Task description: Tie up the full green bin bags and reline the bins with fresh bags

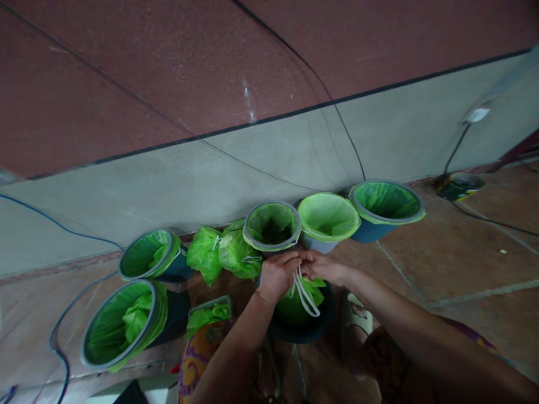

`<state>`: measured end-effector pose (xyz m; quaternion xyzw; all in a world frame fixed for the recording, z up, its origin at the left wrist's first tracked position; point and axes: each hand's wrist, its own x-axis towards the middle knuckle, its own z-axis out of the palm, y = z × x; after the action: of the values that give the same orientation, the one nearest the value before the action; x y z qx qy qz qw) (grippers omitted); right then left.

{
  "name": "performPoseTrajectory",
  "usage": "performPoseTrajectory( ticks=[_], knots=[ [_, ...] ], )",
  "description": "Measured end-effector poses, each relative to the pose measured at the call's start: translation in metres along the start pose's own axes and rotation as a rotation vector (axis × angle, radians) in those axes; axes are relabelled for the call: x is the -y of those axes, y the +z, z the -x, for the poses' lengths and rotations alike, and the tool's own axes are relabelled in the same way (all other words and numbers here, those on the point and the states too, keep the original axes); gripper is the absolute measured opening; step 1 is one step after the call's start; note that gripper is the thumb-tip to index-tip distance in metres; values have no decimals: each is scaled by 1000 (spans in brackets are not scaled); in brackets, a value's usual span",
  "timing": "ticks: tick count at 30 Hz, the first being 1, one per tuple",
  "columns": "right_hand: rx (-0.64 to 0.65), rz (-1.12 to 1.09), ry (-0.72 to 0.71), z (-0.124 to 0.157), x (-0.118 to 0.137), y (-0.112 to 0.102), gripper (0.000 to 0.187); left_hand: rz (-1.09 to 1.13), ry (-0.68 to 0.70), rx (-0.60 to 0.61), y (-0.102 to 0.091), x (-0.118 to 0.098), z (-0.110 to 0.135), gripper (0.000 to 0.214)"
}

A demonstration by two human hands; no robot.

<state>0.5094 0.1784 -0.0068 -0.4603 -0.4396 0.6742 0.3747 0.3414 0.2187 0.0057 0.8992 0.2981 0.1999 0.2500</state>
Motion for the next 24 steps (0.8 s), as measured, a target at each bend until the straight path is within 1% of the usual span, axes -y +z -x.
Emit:
performPoseTrajectory(
  ticks=[3, 4, 6, 8, 10, 11, 13, 15, 17, 19, 21, 22, 24],
  knots=[
    [-19, 42, 7, 1, 4, 0, 16, -14, -2, -102, 0, 0, 1, 17],
    [-48, 73, 13, 0, 3, -1, 17, -33, -11, -113, 0, 1, 0, 19],
    [-144, 198, -10, -3, -1, -5, 19, -70, -43, -95, -1, 3, 0, 24],
    [-277, 439, -92, -7, -4, -9, 20, -93, -96, -43, -2, 4, -1, 26],
    [-391, 760, -157, -8, -5, -13, 22, -131, -159, 24, -1, 4, -2, 25],
    [-419, 915, -150, -8, -5, -14, 22, -156, -190, 55, -1, 4, -2, 25],
    [-431, 1147, -51, -6, -6, -17, 24, -201, -257, 98, 1, 4, -2, 25],
    [-436, 1267, 82, -2, -8, -20, 24, -208, -348, 112, 2, 5, -1, 24],
    [-466, 1300, 181, 0, -12, -25, 24, -167, -454, 86, 4, 7, 0, 19],
    [-472, 1292, 216, 1, -15, -30, 22, -82, -533, 30, 5, 11, 0, 14],
    [-430, 1246, 173, -1, -16, -32, 19, 71, -582, -14, 7, 16, -3, 14],
    [-394, 1197, 126, -2, -16, -33, 19, 185, -612, -27, 8, 17, -4, 17],
    [-307, 1043, 23, -4, -14, -31, 27, 480, -687, -49, 11, 17, -7, 20]
  ],
)
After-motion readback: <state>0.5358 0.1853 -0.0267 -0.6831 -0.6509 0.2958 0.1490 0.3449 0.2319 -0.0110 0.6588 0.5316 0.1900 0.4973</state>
